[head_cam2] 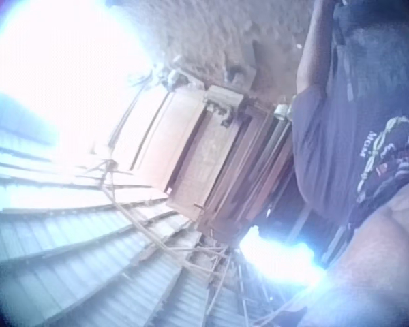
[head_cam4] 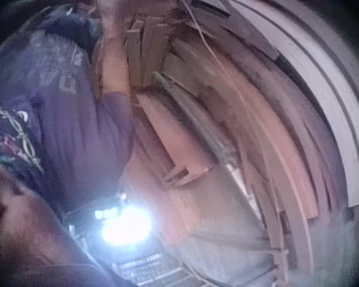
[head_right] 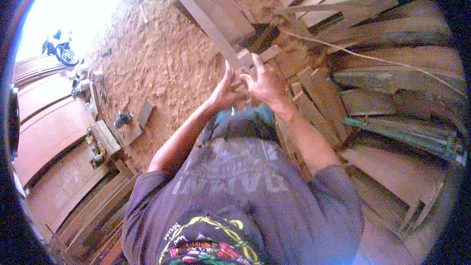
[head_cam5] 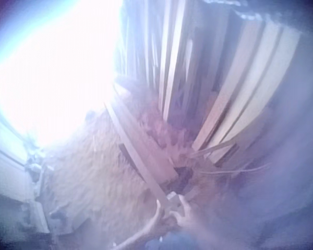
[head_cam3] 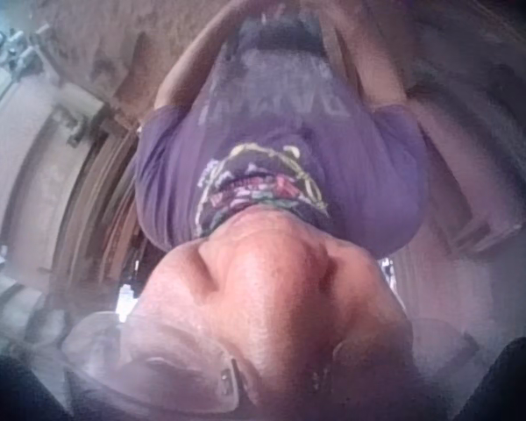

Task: The person measures and marks wooden planks using a try square and pencil, then uses a tape measure to verify lengths. The person repeatedly picks up, positions, and marks the planks in a woodworking shop.

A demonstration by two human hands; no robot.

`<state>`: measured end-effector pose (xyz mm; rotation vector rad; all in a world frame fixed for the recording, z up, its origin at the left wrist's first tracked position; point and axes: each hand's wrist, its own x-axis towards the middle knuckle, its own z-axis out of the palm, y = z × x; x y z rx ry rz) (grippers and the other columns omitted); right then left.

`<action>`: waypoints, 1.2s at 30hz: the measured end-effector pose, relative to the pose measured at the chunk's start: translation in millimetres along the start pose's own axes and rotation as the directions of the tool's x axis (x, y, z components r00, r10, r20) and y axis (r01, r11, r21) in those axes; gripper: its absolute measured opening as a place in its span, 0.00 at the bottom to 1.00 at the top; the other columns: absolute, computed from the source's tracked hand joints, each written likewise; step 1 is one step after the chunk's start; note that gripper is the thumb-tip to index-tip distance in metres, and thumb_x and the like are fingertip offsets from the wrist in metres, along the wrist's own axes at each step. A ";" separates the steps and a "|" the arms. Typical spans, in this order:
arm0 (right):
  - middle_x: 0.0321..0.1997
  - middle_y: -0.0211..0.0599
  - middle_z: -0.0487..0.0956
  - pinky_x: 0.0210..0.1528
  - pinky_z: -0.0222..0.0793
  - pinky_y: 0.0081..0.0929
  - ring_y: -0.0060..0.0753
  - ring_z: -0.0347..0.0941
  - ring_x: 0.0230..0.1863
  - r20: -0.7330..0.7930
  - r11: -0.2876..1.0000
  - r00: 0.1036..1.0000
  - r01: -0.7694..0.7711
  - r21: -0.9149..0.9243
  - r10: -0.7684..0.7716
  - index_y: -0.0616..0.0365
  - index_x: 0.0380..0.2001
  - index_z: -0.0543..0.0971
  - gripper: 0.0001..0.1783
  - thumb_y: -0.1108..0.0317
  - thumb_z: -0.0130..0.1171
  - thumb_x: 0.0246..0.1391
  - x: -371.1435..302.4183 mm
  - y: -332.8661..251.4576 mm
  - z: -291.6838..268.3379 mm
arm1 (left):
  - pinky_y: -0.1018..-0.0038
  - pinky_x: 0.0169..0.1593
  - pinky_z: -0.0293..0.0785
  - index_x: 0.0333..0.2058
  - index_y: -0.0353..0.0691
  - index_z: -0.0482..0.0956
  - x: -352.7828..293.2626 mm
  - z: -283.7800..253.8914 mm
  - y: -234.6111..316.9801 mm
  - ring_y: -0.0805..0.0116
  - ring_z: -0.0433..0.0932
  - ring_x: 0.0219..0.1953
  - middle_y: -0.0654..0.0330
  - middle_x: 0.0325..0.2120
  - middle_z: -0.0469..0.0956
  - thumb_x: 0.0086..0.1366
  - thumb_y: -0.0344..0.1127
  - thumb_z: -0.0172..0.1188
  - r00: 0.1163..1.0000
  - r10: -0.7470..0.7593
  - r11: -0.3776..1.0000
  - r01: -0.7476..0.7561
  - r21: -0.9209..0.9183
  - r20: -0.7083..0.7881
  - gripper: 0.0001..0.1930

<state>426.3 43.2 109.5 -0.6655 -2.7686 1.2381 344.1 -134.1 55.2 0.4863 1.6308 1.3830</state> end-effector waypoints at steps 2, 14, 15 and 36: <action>0.46 0.65 0.82 0.50 0.75 0.58 0.69 0.79 0.50 -0.101 0.996 0.991 0.085 -0.012 -0.086 0.57 0.68 0.68 0.42 0.49 0.70 0.55 44.5 -18.6 15.4 | 0.61 0.61 0.78 0.71 0.40 0.13 -0.7 -0.8 3.2 0.46 0.70 0.67 0.36 0.74 0.50 0.55 0.27 0.72 0.999 -0.034 0.999 0.033 0.013 0.034 0.70; 0.54 0.63 0.81 0.57 0.75 0.51 0.65 0.78 0.55 -0.037 0.997 0.999 0.030 0.076 -0.027 0.55 0.69 0.66 0.43 0.51 0.71 0.55 18.8 -21.0 0.6 | 0.62 0.64 0.75 0.71 0.39 0.12 4.0 -16.9 1.0 0.48 0.65 0.70 0.36 0.76 0.40 0.54 0.25 0.76 0.993 -0.086 0.995 0.082 0.052 0.084 0.73; 0.55 0.62 0.80 0.57 0.75 0.50 0.64 0.78 0.57 -0.002 0.999 1.000 -0.007 0.037 0.007 0.54 0.69 0.66 0.42 0.53 0.71 0.56 -2.3 -14.9 -6.4 | 0.62 0.63 0.76 0.72 0.40 0.13 2.0 -15.7 0.9 0.47 0.65 0.70 0.37 0.76 0.42 0.55 0.24 0.75 0.996 -0.027 1.000 0.025 0.017 0.090 0.71; 0.49 0.42 0.81 0.40 0.80 0.44 0.46 0.82 0.41 -0.492 0.363 0.263 0.414 0.835 0.830 0.56 0.60 0.70 0.31 0.48 0.59 0.61 -195.5 -1.0 26.6 | 0.68 0.50 0.80 0.70 0.40 0.65 -21.5 -270.6 -53.7 0.63 0.83 0.52 0.54 0.57 0.80 0.69 0.36 0.65 0.949 -0.316 0.931 0.308 0.197 0.008 0.33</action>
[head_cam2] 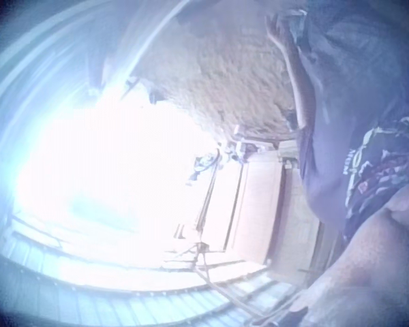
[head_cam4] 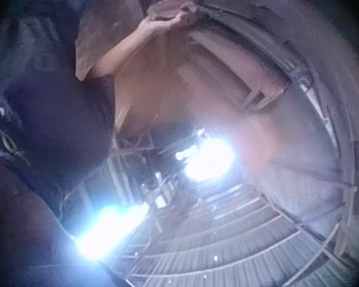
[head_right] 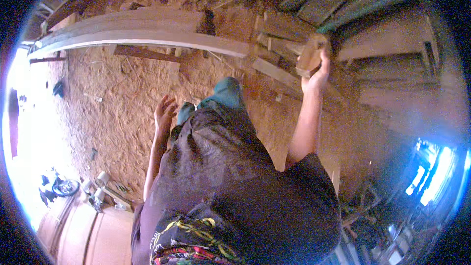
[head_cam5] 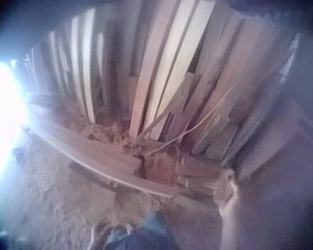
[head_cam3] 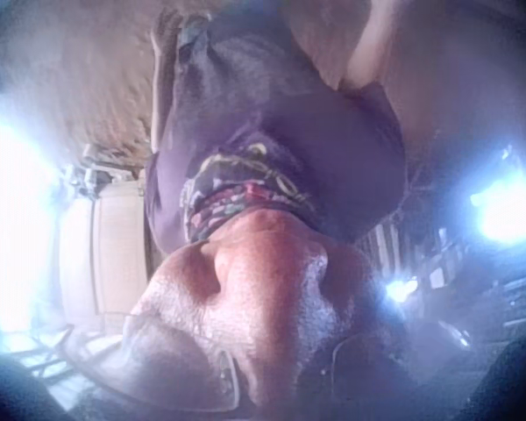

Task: The person measures and marks wooden planks using a try square and pencil, then uses a tape measure to verify lengths. The person repeatedly picks up, positions, and marks the planks in a woodworking shop.

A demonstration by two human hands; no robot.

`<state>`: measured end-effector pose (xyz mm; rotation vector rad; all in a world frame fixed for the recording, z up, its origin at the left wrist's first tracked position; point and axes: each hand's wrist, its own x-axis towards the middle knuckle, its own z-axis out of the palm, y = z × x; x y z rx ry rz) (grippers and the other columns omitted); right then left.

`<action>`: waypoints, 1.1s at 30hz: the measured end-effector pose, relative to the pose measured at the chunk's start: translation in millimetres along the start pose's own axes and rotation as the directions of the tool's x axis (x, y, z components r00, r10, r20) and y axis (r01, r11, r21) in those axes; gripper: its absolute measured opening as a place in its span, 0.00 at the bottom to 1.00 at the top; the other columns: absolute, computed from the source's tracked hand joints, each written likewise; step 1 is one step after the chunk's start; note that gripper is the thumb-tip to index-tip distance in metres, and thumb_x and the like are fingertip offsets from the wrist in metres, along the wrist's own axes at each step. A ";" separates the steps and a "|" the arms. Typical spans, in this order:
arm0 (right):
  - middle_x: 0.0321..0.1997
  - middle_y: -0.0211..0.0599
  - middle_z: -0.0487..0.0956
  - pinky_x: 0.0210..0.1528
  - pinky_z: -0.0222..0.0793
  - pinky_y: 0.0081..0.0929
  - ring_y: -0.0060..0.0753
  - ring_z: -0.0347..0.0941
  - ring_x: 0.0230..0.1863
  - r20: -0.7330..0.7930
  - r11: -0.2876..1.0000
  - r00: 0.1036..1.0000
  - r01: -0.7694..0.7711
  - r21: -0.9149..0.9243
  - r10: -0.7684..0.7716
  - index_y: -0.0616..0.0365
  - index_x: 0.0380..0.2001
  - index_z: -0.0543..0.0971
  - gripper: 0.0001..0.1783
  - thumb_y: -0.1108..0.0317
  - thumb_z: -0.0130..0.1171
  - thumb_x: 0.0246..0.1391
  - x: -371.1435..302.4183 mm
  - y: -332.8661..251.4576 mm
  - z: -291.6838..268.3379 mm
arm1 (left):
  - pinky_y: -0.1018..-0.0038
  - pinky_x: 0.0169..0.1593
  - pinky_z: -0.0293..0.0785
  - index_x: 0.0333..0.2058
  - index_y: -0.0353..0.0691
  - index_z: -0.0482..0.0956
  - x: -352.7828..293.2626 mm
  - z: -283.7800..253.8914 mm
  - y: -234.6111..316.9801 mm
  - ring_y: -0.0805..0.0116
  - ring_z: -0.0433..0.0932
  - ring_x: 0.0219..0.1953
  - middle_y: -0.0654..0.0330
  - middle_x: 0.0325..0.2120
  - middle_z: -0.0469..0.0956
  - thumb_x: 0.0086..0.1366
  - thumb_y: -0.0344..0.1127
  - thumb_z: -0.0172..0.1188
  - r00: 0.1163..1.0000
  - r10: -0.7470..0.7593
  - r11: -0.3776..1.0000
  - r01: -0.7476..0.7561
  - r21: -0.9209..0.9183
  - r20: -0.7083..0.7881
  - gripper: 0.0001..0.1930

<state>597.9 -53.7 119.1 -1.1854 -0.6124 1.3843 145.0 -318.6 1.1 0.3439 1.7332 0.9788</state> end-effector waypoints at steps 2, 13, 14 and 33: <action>0.47 0.40 0.82 0.38 0.79 0.45 0.44 0.81 0.41 -0.246 0.999 0.968 -0.049 -0.016 0.044 0.56 0.52 0.76 0.28 0.45 0.58 0.59 -15.5 49.5 -24.4 | 0.71 0.51 0.79 0.68 0.39 0.68 12.4 -12.6 14.8 0.65 0.82 0.51 0.55 0.56 0.80 0.70 0.33 0.63 0.988 0.126 0.992 -0.127 0.001 0.088 0.29; 0.53 0.45 0.78 0.49 0.76 0.46 0.46 0.78 0.52 -0.457 0.867 0.823 -0.462 -0.189 0.338 0.57 0.62 0.71 0.35 0.44 0.56 0.60 -121.5 314.0 -72.4 | 0.58 0.66 0.67 0.62 0.41 0.75 79.5 11.3 212.8 0.56 0.76 0.62 0.53 0.60 0.78 0.65 0.40 0.70 0.472 0.831 0.285 -0.815 0.504 0.294 0.29; 0.59 0.45 0.75 0.55 0.74 0.46 0.46 0.75 0.57 -0.422 0.834 0.790 -0.537 -0.126 0.444 0.57 0.66 0.68 0.39 0.43 0.57 0.60 -119.2 311.3 -57.8 | 0.56 0.67 0.64 0.64 0.41 0.73 80.9 9.3 221.4 0.54 0.74 0.64 0.52 0.61 0.76 0.64 0.42 0.70 0.455 0.826 0.209 -0.795 0.570 0.331 0.31; 0.66 0.53 0.72 0.68 0.63 0.40 0.48 0.70 0.66 -0.845 0.899 0.320 0.058 -0.435 -0.429 0.64 0.73 0.56 0.47 0.42 0.59 0.65 -99.6 175.5 286.2 | 0.52 0.64 0.71 0.72 0.43 0.57 263.3 -3.2 333.5 0.37 0.75 0.58 0.38 0.55 0.77 0.56 0.37 0.71 -0.157 -0.232 0.105 -0.985 -0.136 0.960 0.47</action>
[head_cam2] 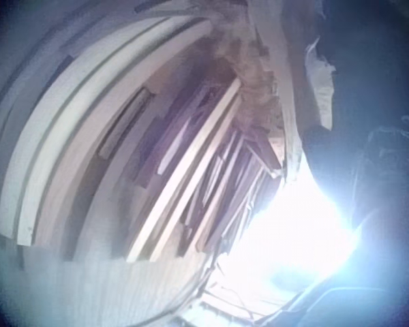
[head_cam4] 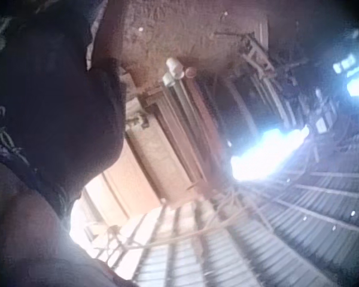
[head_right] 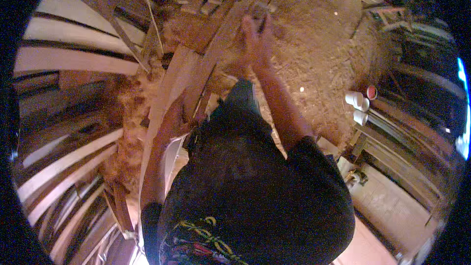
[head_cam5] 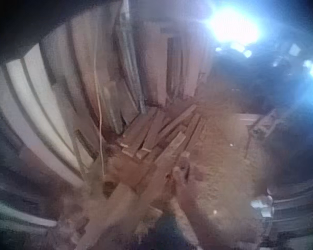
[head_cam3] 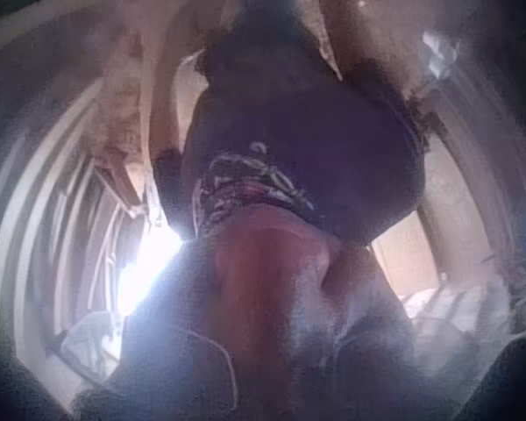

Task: The person measures and marks wooden planks using a try square and pencil, then uses a tape measure to verify lengths. The person repeatedly picks up, positions, and marks the planks in a woodworking shop.

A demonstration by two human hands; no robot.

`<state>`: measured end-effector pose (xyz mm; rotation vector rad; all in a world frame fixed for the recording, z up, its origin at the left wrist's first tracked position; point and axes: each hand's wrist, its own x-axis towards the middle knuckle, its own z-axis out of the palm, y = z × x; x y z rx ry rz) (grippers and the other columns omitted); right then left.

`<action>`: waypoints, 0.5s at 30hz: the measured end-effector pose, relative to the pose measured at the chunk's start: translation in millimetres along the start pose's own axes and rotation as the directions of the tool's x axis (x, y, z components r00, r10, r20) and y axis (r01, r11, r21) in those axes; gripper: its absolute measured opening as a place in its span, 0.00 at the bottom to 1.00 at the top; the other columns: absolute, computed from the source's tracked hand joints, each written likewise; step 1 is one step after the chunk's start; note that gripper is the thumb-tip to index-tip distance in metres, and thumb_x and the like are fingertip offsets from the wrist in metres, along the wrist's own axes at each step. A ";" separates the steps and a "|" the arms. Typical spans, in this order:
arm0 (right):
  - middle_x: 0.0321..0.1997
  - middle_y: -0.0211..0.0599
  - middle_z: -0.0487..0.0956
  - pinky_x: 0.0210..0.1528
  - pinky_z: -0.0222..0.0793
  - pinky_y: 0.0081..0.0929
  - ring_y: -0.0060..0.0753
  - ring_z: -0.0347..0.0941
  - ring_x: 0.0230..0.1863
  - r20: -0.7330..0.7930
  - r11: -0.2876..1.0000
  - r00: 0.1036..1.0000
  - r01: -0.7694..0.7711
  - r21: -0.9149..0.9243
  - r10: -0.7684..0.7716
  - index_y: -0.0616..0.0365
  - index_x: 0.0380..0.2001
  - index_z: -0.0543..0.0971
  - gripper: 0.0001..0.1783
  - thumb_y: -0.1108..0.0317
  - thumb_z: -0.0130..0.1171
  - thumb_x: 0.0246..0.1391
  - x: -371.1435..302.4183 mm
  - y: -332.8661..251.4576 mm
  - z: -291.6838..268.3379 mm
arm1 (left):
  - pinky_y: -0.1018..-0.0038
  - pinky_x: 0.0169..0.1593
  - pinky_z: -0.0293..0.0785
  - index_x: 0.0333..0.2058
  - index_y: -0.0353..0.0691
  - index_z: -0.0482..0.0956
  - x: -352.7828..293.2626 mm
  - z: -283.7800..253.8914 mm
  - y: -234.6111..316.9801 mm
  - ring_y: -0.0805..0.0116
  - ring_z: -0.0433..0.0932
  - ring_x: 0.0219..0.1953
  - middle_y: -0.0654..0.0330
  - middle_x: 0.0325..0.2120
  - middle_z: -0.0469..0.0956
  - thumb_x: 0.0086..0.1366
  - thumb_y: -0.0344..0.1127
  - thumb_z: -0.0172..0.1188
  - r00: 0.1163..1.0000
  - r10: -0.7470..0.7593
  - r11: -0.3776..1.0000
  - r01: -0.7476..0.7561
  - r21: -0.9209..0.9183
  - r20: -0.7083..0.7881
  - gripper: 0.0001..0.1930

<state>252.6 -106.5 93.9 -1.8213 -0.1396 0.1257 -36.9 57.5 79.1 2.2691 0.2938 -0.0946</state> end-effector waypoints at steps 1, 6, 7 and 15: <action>0.66 0.54 0.73 0.67 0.64 0.40 0.49 0.70 0.65 -0.034 0.997 0.997 0.075 0.002 -0.075 0.64 0.74 0.55 0.48 0.42 0.59 0.65 -8.5 -6.6 17.8 | 0.51 0.63 0.71 0.73 0.42 0.54 2.6 3.3 -6.1 0.36 0.75 0.57 0.37 0.56 0.76 0.55 0.35 0.70 0.995 0.090 0.996 -0.091 -0.015 -0.045 0.49; 0.66 0.53 0.72 0.68 0.64 0.40 0.49 0.70 0.66 -0.093 0.972 0.995 -0.043 -0.231 0.022 0.63 0.73 0.54 0.44 0.50 0.59 0.66 -8.0 -12.4 47.7 | 0.55 0.67 0.65 0.72 0.30 0.52 9.3 8.5 -17.3 0.36 0.69 0.63 0.33 0.62 0.69 0.55 0.34 0.67 0.977 -0.094 0.949 0.146 -0.279 0.192 0.48; 0.67 0.56 0.72 0.68 0.65 0.42 0.53 0.70 0.67 -0.102 0.980 0.994 0.023 -0.196 -0.043 0.63 0.73 0.54 0.44 0.50 0.59 0.66 -5.9 -7.9 46.7 | 0.52 0.60 0.71 0.73 0.33 0.49 12.0 8.1 -16.9 0.34 0.74 0.56 0.33 0.59 0.72 0.53 0.31 0.67 0.971 -0.084 0.946 0.149 -0.289 0.224 0.50; 0.62 0.55 0.74 0.63 0.69 0.42 0.49 0.74 0.62 -0.075 0.945 0.984 0.136 -0.297 -0.165 0.63 0.72 0.55 0.39 0.56 0.56 0.67 -97.8 20.1 66.2 | 0.48 0.52 0.78 0.72 0.32 0.46 20.5 4.9 -13.2 0.33 0.79 0.50 0.33 0.54 0.75 0.53 0.27 0.65 0.995 0.039 0.979 -0.019 -0.202 0.096 0.51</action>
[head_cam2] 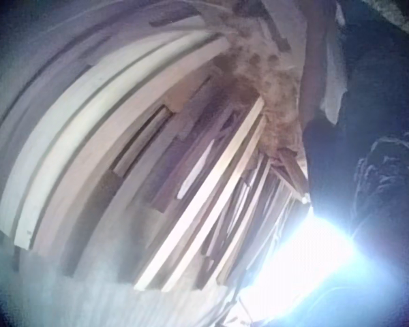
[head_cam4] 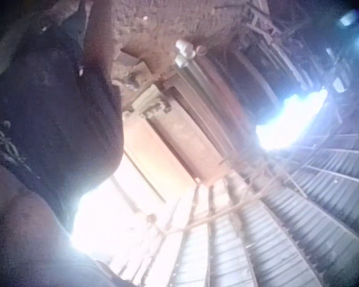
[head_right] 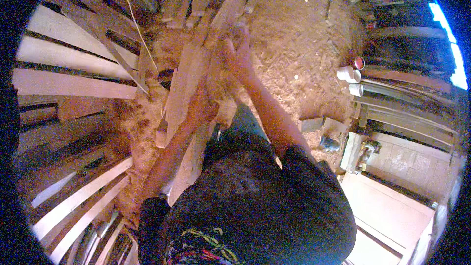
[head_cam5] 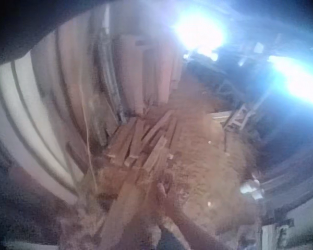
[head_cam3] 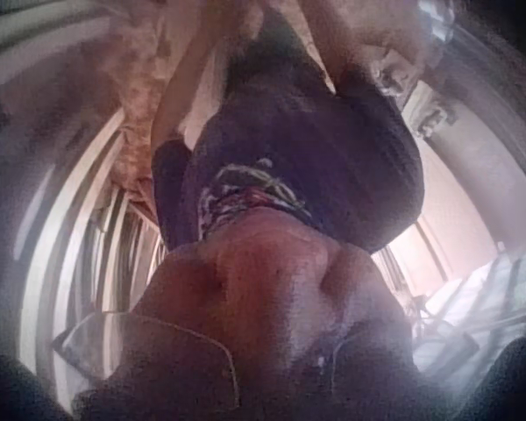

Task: The person measures and marks wooden planks using a try square and pencil, then uses a tape measure to verify lengths. The person repeatedly picks up, positions, and marks the planks in a woodworking shop.

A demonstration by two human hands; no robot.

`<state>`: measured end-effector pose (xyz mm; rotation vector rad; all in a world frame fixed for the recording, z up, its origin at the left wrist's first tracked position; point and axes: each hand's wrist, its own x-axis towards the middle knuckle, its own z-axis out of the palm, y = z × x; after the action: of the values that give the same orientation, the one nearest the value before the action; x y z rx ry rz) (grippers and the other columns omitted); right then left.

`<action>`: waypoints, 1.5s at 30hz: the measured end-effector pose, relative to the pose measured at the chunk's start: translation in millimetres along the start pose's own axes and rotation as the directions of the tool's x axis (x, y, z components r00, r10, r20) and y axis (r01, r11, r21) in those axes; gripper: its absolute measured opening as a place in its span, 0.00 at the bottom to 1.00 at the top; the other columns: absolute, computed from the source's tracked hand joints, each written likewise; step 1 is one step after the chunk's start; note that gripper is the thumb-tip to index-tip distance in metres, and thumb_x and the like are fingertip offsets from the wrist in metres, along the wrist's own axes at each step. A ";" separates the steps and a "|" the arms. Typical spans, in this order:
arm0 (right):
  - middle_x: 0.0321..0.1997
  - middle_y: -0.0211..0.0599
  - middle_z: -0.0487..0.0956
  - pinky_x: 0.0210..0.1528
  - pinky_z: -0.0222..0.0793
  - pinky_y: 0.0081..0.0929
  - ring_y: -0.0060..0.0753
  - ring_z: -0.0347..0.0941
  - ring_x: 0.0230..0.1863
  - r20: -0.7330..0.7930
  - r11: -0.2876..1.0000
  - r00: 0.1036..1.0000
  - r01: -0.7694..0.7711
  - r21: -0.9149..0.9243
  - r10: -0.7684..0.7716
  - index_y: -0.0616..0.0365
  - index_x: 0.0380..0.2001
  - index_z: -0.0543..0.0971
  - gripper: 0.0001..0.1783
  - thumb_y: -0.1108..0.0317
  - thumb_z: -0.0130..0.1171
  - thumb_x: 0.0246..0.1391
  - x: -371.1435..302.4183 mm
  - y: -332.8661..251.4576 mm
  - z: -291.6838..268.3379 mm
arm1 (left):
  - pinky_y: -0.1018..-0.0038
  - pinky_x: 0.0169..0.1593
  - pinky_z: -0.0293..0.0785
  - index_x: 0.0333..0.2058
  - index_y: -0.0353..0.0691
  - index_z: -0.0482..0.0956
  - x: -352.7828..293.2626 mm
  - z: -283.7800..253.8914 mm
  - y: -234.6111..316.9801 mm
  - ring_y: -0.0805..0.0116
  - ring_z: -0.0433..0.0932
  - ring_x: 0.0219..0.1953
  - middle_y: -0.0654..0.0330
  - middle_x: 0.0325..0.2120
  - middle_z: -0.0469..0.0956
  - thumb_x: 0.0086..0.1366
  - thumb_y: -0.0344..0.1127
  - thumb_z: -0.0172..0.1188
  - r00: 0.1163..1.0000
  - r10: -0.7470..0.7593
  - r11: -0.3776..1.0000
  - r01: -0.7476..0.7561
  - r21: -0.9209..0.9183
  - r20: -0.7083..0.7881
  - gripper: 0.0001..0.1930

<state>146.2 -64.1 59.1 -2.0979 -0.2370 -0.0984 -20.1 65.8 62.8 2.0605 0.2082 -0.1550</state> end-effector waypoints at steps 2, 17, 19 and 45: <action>0.61 0.56 0.75 0.62 0.69 0.42 0.50 0.75 0.60 0.014 0.996 0.999 -0.035 0.079 0.034 0.63 0.72 0.53 0.40 0.56 0.57 0.66 -27.6 -10.6 3.6 | 0.48 0.53 0.77 0.72 0.31 0.46 2.0 -1.8 1.0 0.33 0.79 0.52 0.33 0.54 0.75 0.53 0.28 0.66 1.000 -0.017 1.000 0.017 -0.022 0.007 0.51; 0.67 0.59 0.71 0.69 0.63 0.41 0.50 0.69 0.68 -0.100 0.999 0.995 0.019 0.030 -0.016 0.63 0.73 0.54 0.42 0.54 0.58 0.66 -40.8 -27.1 12.0 | 0.53 0.60 0.73 0.66 0.35 0.63 7.5 9.4 -19.0 0.37 0.75 0.60 0.38 0.60 0.74 0.64 0.42 0.66 0.994 0.084 0.994 -0.088 -0.064 -0.070 0.36; 0.67 0.58 0.71 0.69 0.64 0.41 0.48 0.69 0.68 -0.047 0.998 0.998 -0.053 -0.021 0.052 0.64 0.73 0.55 0.42 0.54 0.58 0.66 -49.2 -21.1 11.3 | 0.53 0.61 0.74 0.66 0.35 0.63 12.1 9.6 -18.8 0.37 0.75 0.60 0.38 0.60 0.73 0.64 0.44 0.67 1.000 0.027 0.999 -0.027 -0.046 0.003 0.37; 0.64 0.57 0.75 0.67 0.64 0.48 0.52 0.70 0.65 -0.031 0.981 0.991 0.130 0.145 -0.127 0.60 0.65 0.70 0.31 0.59 0.59 0.62 80.6 2.3 12.9 | 0.45 0.52 0.76 0.72 0.30 0.48 13.6 -10.3 4.2 0.32 0.80 0.49 0.31 0.50 0.78 0.66 0.39 0.59 0.997 -0.060 0.996 0.063 0.063 -0.053 0.42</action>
<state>225.1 -43.9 63.9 -1.9329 -0.3563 -0.1760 -5.7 74.0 68.7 2.1247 0.3019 -0.1482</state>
